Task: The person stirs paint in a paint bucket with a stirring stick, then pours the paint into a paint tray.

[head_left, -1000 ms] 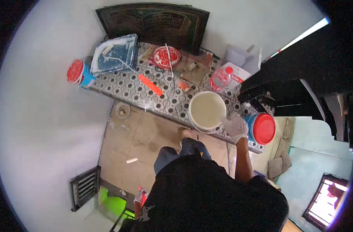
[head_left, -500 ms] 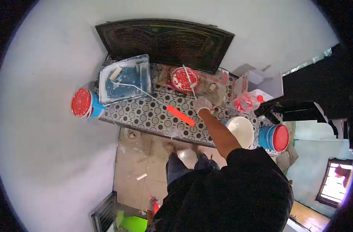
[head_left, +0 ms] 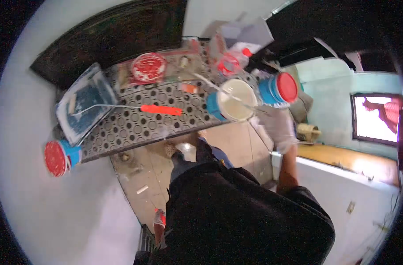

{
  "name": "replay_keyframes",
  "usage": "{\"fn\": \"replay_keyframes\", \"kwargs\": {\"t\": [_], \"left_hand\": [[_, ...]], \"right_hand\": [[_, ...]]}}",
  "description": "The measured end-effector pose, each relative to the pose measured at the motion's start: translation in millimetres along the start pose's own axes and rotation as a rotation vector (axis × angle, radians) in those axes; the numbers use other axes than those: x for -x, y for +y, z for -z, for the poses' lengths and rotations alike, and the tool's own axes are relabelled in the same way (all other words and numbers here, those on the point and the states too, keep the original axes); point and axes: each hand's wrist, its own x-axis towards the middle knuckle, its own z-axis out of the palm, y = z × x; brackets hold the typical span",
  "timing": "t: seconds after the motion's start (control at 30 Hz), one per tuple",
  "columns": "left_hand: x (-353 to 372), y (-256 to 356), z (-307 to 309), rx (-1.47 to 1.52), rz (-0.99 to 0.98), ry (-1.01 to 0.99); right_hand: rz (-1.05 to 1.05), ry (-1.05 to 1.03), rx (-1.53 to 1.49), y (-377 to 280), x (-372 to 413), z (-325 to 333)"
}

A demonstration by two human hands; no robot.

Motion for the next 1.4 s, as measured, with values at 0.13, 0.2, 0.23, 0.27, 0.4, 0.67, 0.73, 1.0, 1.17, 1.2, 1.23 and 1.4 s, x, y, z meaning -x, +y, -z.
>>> {"fn": "replay_keyframes", "kwargs": {"t": [0.13,0.2,0.23,0.27,0.4,0.67,0.73,1.0,1.17,1.2,1.23,1.4], "left_hand": [[-24,72,-12,-0.214,-0.005,-0.044],[-27,86,-25,-0.305,-0.032,-0.062],[-26,88,-28,-0.34,-0.05,-0.067],[-22,87,-29,-0.369,-0.072,-0.067],[-23,77,-51,-0.454,-0.204,-0.076],[-19,13,-82,-0.513,-0.386,-0.044],[2,-49,-83,-0.511,-0.433,-0.038],[-44,-15,-157,-0.707,-0.465,0.098],[121,-12,-299,-0.939,-0.357,0.461],[139,-5,-312,-0.922,-0.257,0.511],[152,-1,-319,-0.903,-0.172,0.547],[246,-28,-332,-1.192,-0.587,0.42]], "right_hand": [[0.006,0.097,0.266,39,29,59],[0.246,0.003,0.582,70,1,54],[0.402,-0.092,0.74,89,-25,42],[0.45,-0.247,0.802,98,-55,31],[0.407,-0.32,0.653,77,-124,2],[1.063,-0.253,0.783,97,-132,-46],[1.022,-0.277,0.531,116,-137,-42],[0.776,-0.191,0.666,95,-184,-3],[1.08,-0.201,0.829,91,-157,-13],[1.165,-0.173,0.88,106,-160,-26],[1.287,-0.273,0.979,118,-166,-34],[0.836,-0.292,0.745,127,-181,-23]]}}
